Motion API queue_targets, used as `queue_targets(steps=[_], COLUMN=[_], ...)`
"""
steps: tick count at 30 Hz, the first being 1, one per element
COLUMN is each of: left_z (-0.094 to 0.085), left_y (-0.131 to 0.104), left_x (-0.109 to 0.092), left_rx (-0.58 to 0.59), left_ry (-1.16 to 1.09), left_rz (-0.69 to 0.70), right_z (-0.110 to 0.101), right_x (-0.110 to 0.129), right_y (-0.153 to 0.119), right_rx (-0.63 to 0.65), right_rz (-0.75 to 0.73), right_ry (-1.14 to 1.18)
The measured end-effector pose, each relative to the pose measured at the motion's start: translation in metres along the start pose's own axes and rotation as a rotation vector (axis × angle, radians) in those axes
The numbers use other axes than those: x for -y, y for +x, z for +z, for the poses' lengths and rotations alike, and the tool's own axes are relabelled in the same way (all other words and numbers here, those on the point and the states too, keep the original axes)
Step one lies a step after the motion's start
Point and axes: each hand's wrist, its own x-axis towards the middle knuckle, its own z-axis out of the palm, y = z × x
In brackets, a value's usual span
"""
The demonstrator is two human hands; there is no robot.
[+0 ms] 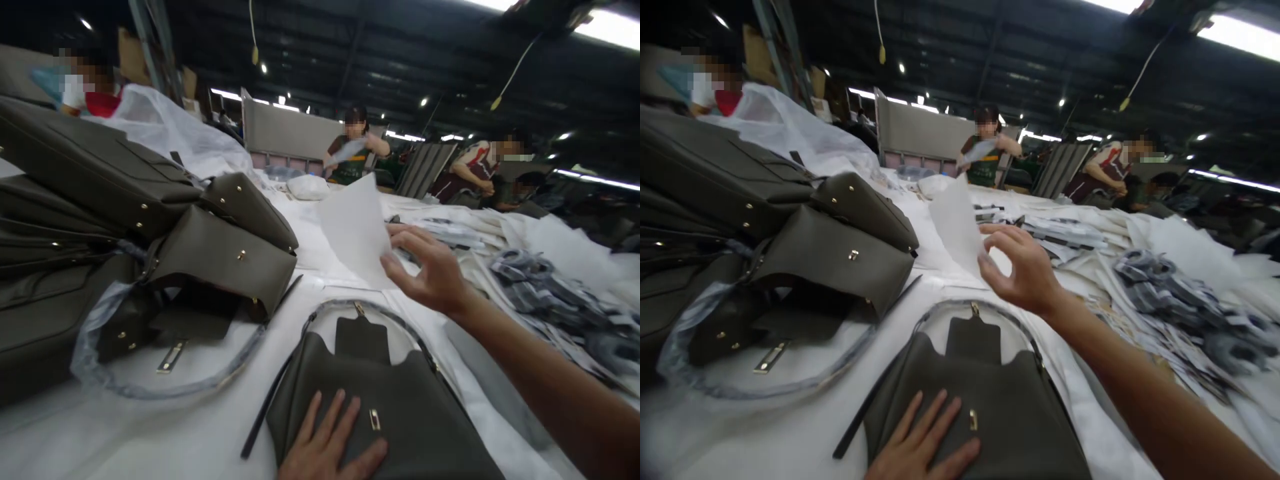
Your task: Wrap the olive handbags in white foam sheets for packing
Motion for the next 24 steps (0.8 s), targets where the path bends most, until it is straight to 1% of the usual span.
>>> queue_targets(steps=[1, 2, 3, 5, 6, 8, 10, 12, 14, 16, 18, 20, 24], left_z=[-0.006, -0.013, -0.020, -0.032, -0.037, -0.040, -0.038, -0.035, -0.031, -0.028, -0.026, -0.025, -0.023], left_y=[0.001, 0.003, 0.004, 0.004, 0.004, 0.001, -0.002, -0.005, -0.008, -0.009, -0.011, -0.012, -0.012], left_x=[-0.001, -0.003, -0.005, -0.008, -0.010, -0.014, -0.016, -0.017, -0.016, -0.016, -0.015, -0.015, -0.017], left_rx=[0.053, 0.106, 0.147, 0.211, 0.232, 0.276, 0.330, 0.352, 0.326, 0.276, 0.243, 0.224, 0.236], left_ry=[-0.022, -0.085, -0.137, -0.227, -0.260, -0.316, -0.352, -0.339, -0.288, -0.226, -0.182, -0.159, -0.145], left_rz=[-0.020, -0.037, -0.071, -0.132, -0.163, -0.222, -0.256, -0.247, -0.210, -0.178, -0.159, -0.158, -0.165], right_z=[-0.013, -0.022, -0.027, -0.024, -0.019, -0.006, 0.005, 0.007, 0.004, 0.002, 0.004, 0.009, 0.022], right_x=[0.023, 0.045, 0.065, 0.096, 0.105, 0.114, 0.111, 0.102, 0.091, 0.079, 0.068, 0.061, 0.062], right_y=[-0.016, -0.033, -0.050, -0.085, -0.102, -0.132, -0.151, -0.159, -0.157, -0.154, -0.153, -0.157, -0.178], right_rx=[0.126, 0.230, 0.323, 0.467, 0.527, 0.642, 0.761, 0.848, 0.895, 0.925, 0.927, 0.892, 0.842], right_rz=[-0.104, -0.151, -0.154, -0.096, -0.048, 0.060, 0.181, 0.279, 0.306, 0.263, 0.214, 0.183, 0.141], right_ry=[-0.046, -0.080, -0.093, -0.061, -0.030, 0.045, 0.148, 0.288, 0.433, 0.499, 0.444, 0.346, 0.227])
